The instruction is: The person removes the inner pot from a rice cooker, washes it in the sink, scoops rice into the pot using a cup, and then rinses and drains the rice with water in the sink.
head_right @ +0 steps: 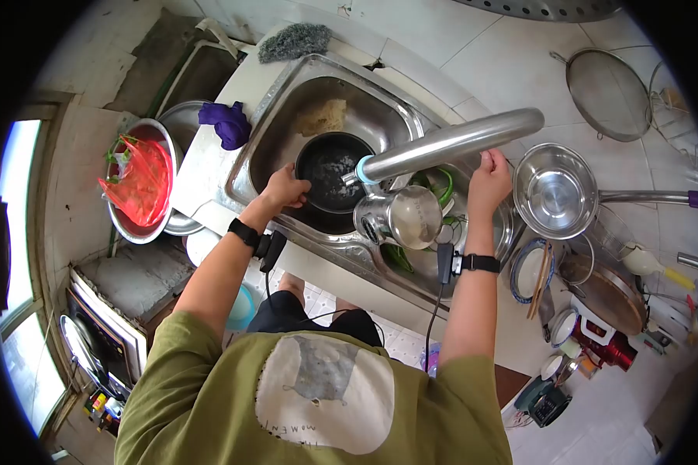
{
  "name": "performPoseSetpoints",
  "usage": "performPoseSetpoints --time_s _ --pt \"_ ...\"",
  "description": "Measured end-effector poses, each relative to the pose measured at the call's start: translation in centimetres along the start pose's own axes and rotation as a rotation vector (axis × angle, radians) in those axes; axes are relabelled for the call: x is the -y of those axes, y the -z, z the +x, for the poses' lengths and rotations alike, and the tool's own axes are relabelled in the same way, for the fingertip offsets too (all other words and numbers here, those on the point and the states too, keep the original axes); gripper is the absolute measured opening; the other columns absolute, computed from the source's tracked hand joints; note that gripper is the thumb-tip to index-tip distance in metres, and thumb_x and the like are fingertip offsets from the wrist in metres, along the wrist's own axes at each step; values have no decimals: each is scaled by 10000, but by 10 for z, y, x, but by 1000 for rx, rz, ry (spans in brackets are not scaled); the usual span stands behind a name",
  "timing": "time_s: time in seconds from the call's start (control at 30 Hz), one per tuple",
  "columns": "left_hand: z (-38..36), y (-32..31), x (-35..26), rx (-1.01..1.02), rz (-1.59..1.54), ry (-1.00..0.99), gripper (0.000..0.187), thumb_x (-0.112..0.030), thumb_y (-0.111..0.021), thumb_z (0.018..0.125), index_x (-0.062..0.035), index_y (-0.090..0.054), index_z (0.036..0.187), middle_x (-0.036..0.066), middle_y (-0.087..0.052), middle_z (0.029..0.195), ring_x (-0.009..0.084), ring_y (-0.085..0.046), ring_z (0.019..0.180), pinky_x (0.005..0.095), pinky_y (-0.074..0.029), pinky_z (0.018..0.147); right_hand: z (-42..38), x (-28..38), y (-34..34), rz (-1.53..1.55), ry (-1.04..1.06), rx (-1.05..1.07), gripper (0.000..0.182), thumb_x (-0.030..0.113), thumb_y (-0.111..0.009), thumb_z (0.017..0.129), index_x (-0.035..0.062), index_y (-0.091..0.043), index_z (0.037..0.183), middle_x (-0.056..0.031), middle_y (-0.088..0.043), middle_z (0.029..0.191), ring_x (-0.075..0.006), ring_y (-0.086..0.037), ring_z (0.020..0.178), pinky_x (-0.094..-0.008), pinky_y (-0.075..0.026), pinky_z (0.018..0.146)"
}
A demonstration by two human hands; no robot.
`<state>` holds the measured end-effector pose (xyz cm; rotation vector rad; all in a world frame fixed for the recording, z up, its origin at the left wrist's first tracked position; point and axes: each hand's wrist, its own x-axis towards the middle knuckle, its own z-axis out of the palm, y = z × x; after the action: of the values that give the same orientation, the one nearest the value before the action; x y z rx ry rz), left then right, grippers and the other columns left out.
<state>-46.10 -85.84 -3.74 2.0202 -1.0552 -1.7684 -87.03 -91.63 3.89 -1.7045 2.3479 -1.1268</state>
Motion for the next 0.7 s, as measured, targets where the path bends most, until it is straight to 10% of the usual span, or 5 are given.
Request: performPoseSetpoints --time_s 0.2,0.43,0.5,0.7 --pt "-31 -1 -20 -79 -171 -79 820 -67 -718 848 -2 -374 1590 96 -708 760 150 -703 640 310 -598 516 -14 -5 10 12 58 46 300 159 -663 1023 39 -713 1293 -144 -732 1217 -243 -710 1041 -360 -545 896" --pt "-39 5 -30 -298 283 -461 680 -154 -691 778 -130 -597 1451 243 -746 955 427 -722 972 506 -564 911 -48 27 46 309 -126 131 334 211 -603 1061 28 -681 1329 -134 -697 1292 -225 -674 1151 -360 -524 999" --pt "-43 4 -36 -352 379 -562 670 -136 -679 783 -191 -617 1448 206 -742 864 408 -734 876 500 -576 845 -23 9 35 656 -783 523 340 245 -587 1073 22 -686 1310 -112 -714 1253 -198 -675 1129 -343 -528 977" --pt "-50 7 -39 -310 564 -531 690 -103 -651 786 -234 -601 1461 214 -754 930 411 -733 916 510 -582 862 19 29 8 880 -601 305 363 273 -586 1077 13 -678 1314 -92 -735 1230 -150 -677 1082 -301 -526 924"
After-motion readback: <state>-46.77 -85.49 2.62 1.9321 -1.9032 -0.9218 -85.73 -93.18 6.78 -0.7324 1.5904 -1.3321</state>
